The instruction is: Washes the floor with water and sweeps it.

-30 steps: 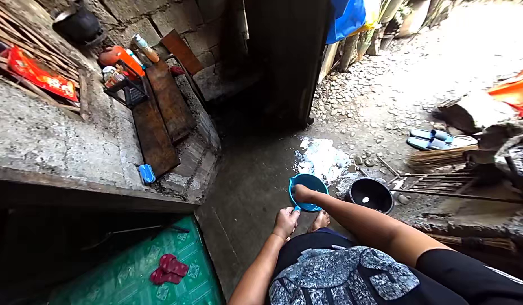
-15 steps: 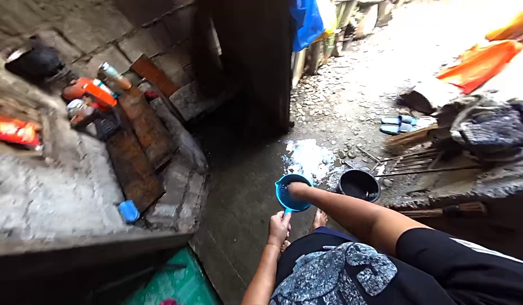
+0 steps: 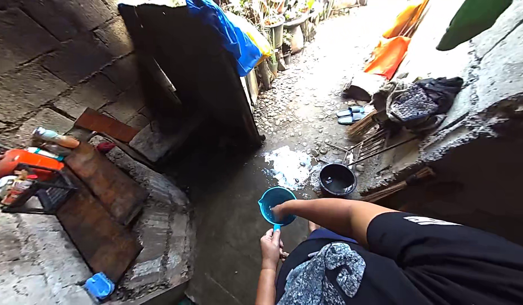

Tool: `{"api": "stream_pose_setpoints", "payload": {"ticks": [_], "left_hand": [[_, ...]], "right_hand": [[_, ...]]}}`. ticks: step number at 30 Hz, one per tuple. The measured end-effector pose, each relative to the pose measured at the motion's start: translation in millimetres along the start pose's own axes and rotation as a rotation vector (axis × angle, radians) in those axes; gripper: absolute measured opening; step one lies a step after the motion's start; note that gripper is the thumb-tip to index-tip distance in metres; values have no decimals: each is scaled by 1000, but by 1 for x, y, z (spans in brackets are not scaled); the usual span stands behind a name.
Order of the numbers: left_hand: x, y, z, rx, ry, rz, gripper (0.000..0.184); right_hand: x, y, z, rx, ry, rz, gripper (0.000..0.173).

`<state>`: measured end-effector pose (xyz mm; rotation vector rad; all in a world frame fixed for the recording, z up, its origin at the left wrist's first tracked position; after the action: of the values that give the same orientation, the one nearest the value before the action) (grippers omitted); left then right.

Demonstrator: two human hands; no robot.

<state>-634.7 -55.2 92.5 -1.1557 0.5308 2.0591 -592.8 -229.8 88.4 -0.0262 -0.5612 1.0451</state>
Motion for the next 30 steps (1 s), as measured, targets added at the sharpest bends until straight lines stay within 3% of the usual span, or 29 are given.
{"api": "stream_pose_setpoints", "payload": {"ticks": [3,6,10,12,14,17,22,25,27,28,30], "left_hand": [[2,-2,1,2,-7,-12,25],[0,-3,-1,-12,21,-20,25],[-11,-4,-1,-10,12,-58,27],[-12,-2,1,-6,0,-60,28],[-8,-2,1,-3,7,-55,28],[-5,-1,0,-3,9,-24,27],[-7,2,1,-1,-17,-39,28],[-8,4,0,-4,-11,-42,29],[-11,6,-2,-3,2,-37,28],[-12,7,-3,-3,7,-36,28],[-13,9,-4,-4,5,-52,27]], "right_hand": [[-5,2,-14,-213,-145,-185,41],[-6,-4,0,-313,2,-37,45],[-3,-6,16,-157,89,77,45],[5,-8,20,-3,39,127,37],[4,-7,16,17,-24,29,34],[-8,-9,9,-202,-73,-256,25],[-15,-35,27,-495,-109,-216,10],[-18,-40,30,-522,-49,-169,29],[-25,-33,16,-525,2,-73,31],[-29,-28,8,-489,31,-12,29],[-30,-16,-3,-375,79,48,40]]}}
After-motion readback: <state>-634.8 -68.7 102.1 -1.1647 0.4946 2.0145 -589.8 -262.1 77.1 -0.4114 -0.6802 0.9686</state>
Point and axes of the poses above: each hand's wrist, its own z-axis away from the middle knuckle, its own y-axis out of the palm, x = y × z, the point moved 1 cm from there along -z, towards the middle knuckle, and after that the axes turned 9 degrees about x, right-handed, at the moved point
